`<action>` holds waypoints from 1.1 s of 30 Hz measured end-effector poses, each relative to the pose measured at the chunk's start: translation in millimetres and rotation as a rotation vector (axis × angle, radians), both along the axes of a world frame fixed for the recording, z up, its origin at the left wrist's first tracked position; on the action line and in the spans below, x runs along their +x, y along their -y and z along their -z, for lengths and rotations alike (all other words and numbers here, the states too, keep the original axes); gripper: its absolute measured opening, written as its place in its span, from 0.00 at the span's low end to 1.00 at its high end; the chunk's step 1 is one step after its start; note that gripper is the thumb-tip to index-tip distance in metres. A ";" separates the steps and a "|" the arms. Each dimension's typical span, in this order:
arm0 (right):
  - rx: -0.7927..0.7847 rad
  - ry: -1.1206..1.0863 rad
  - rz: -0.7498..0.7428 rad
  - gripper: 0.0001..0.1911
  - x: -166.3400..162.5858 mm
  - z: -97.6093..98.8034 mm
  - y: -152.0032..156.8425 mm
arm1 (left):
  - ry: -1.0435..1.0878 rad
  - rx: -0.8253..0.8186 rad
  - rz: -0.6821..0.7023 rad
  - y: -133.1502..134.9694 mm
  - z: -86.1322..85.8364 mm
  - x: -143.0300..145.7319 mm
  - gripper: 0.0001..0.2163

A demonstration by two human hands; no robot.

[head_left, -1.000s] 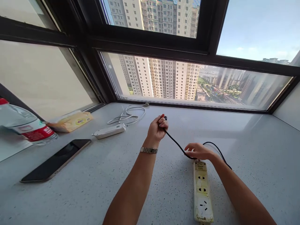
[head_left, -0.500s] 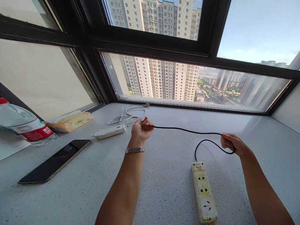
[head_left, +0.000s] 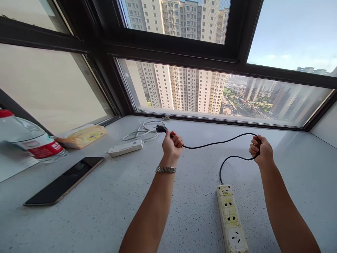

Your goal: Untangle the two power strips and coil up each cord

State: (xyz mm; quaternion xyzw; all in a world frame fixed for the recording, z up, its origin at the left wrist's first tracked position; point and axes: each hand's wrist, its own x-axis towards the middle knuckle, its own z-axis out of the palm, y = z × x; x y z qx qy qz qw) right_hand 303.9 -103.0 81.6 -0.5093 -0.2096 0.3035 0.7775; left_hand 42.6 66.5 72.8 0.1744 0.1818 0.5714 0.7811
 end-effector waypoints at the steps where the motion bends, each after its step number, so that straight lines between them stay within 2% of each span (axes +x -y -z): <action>1: 0.033 0.047 0.022 0.13 -10.9 -1.1 -2.4 | -0.053 0.048 0.060 9.3 -2.7 8.8 0.19; 5: 0.078 0.464 -0.006 0.19 -59.3 -1.2 -3.9 | -0.227 0.177 0.329 54.3 -5.2 50.1 0.19; 7: 0.023 0.742 -0.114 0.23 -80.7 1.3 -2.0 | -0.237 0.167 0.476 73.2 -2.0 66.5 0.21; 9: -0.061 1.016 -0.257 0.26 -96.8 4.3 -0.6 | -0.242 0.126 0.566 84.3 1.5 75.6 0.25; 12: -0.178 1.304 -0.399 0.29 -109.0 8.6 -1.1 | -0.227 0.092 0.637 86.4 1.5 76.1 0.28; 15: -0.245 1.415 -0.439 0.28 -110.3 13.6 -4.0 | -0.165 0.092 0.575 80.4 -7.6 67.0 0.25; 18: -0.284 1.357 -0.622 0.26 -105.6 20.0 -8.7 | -0.096 0.120 0.449 77.5 -23.8 52.8 0.22; 20: -0.323 1.269 -0.795 0.23 -100.5 24.7 -12.6 | -0.014 0.151 0.427 78.7 -36.5 40.7 0.20; 22: -0.380 1.225 -0.866 0.20 -93.8 30.0 -16.8 | 0.090 0.184 0.406 81.4 -48.8 26.5 0.19; 26: -0.474 1.103 -0.814 0.16 -77.1 45.8 -27.7 | 0.250 0.286 0.252 86.9 -69.7 -7.0 0.20; 31: -0.384 0.765 -0.494 0.19 -54.9 69.1 -42.4 | 0.386 0.438 -0.072 95.4 -88.1 -48.4 0.21; 33: -0.354 0.607 -0.564 0.20 -44.6 71.8 -42.8 | 0.384 0.452 -0.196 98.1 -92.4 -61.6 0.21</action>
